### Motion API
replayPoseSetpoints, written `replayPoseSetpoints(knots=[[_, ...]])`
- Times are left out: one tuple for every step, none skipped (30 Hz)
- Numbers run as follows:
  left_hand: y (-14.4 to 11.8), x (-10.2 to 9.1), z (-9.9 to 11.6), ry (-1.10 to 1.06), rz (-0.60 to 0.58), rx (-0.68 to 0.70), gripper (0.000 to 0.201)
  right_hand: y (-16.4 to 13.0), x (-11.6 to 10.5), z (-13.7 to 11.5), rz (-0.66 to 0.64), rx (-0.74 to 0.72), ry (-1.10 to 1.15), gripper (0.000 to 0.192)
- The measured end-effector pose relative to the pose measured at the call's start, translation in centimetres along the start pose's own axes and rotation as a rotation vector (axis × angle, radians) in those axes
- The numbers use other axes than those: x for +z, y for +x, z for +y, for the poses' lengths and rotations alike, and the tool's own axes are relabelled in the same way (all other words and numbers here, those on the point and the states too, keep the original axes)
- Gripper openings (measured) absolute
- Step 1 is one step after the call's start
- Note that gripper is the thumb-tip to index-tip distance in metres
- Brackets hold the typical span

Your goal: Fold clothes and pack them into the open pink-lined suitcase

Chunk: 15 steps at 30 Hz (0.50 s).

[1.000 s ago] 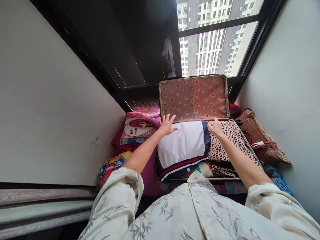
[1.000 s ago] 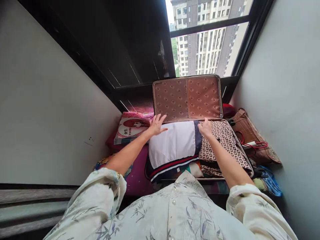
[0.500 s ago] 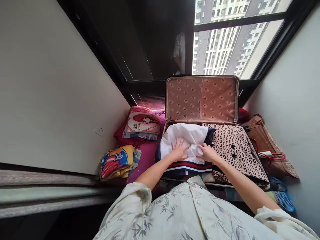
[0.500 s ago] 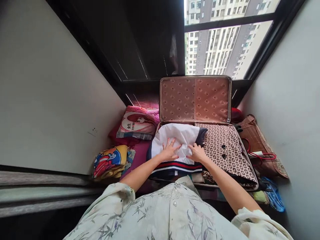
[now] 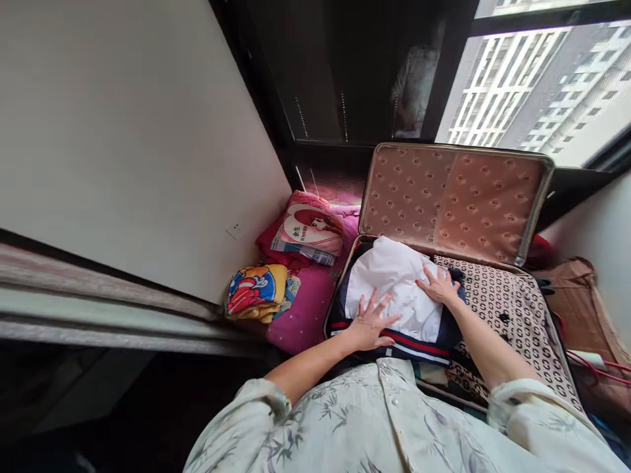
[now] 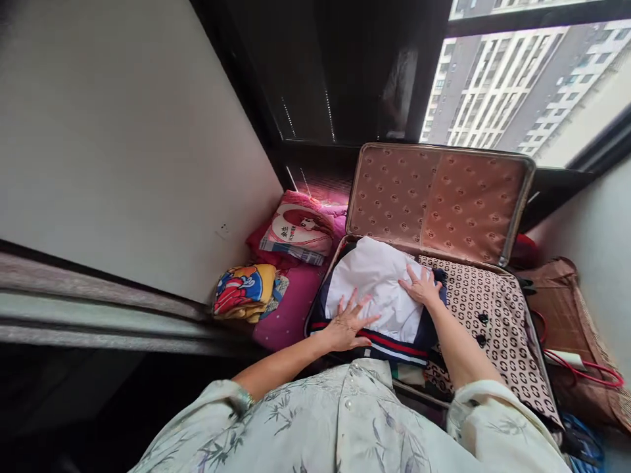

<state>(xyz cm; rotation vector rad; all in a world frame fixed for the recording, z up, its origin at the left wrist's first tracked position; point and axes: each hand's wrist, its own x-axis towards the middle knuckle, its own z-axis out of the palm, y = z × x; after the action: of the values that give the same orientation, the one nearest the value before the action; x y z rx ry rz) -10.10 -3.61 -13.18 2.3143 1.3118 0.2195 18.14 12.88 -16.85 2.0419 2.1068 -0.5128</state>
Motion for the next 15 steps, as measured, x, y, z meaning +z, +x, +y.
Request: replayPoseSetpoints(knots=[[-1.0, -0.5, -0.7, 0.001, 0.106, -0.132, 0.087, 0.1, -0.3, -0.1, 0.020, 0.006, 0.003, 0.078], [-1.8, -0.8, -1.3, -0.005, 0.186, -0.271, 0.095, 0.0, -0.8, -0.5, 0.062, 0.011, 0.002, 0.078], [-2.4, -0.9, -2.0, -0.022, 0.227, -0.385, 0.103, -0.1, -1.4, -1.2, 0.134, 0.005, -0.006, 0.077], [-2.8, -0.8, -2.6, -0.047, 0.223, -0.454, 0.112, -0.4, -1.9, -2.2, 0.230, -0.018, -0.019, 0.075], [-2.8, -0.5, -3.1, -0.080, 0.178, -0.468, 0.117, -0.5, -2.4, -3.5, 0.334, -0.060, -0.033, 0.073], [-2.6, -0.2, -3.4, -0.118, 0.105, -0.437, 0.119, -0.6, -2.7, -4.9, 0.422, -0.117, -0.044, 0.071], [-2.1, 0.3, -3.7, -0.157, 0.026, -0.382, 0.116, -0.6, -2.7, -6.2, 0.468, -0.183, -0.054, 0.069], [-1.5, 0.7, -3.9, -0.194, -0.042, -0.325, 0.111, -0.5, -2.4, -7.5, 0.466, -0.241, -0.062, 0.068], [-0.9, 1.2, -4.1, -0.226, -0.088, -0.283, 0.106, -0.2, -1.9, -8.5, 0.423, -0.277, -0.069, 0.068], [-0.4, 1.7, -4.2, -0.251, -0.110, -0.261, 0.102, 0.1, -1.1, -9.3, 0.356, -0.284, -0.074, 0.069], [-0.1, 2.1, -4.2, -0.265, -0.109, -0.254, 0.101, 0.6, -0.2, -9.8, 0.284, -0.268, -0.076, 0.071], [0.1, 2.4, -4.1, -0.271, -0.093, -0.256, 0.100, 1.0, 0.8, -10.1, 0.223, -0.237, -0.077, 0.072], [0.0, 2.7, -3.9, -0.272, -0.070, -0.259, 0.100, 1.5, 1.6, -10.2, 0.181, -0.202, -0.076, 0.074], [-0.2, 3.0, -3.8, -0.277, -0.050, -0.257, 0.100, 1.9, 2.3, -10.1, 0.159, -0.172, -0.076, 0.075], [-0.5, 3.1, -3.7, -0.289, -0.032, -0.247, 0.099, 2.3, 2.8, -10.0, 0.149, -0.152, -0.079, 0.075]])
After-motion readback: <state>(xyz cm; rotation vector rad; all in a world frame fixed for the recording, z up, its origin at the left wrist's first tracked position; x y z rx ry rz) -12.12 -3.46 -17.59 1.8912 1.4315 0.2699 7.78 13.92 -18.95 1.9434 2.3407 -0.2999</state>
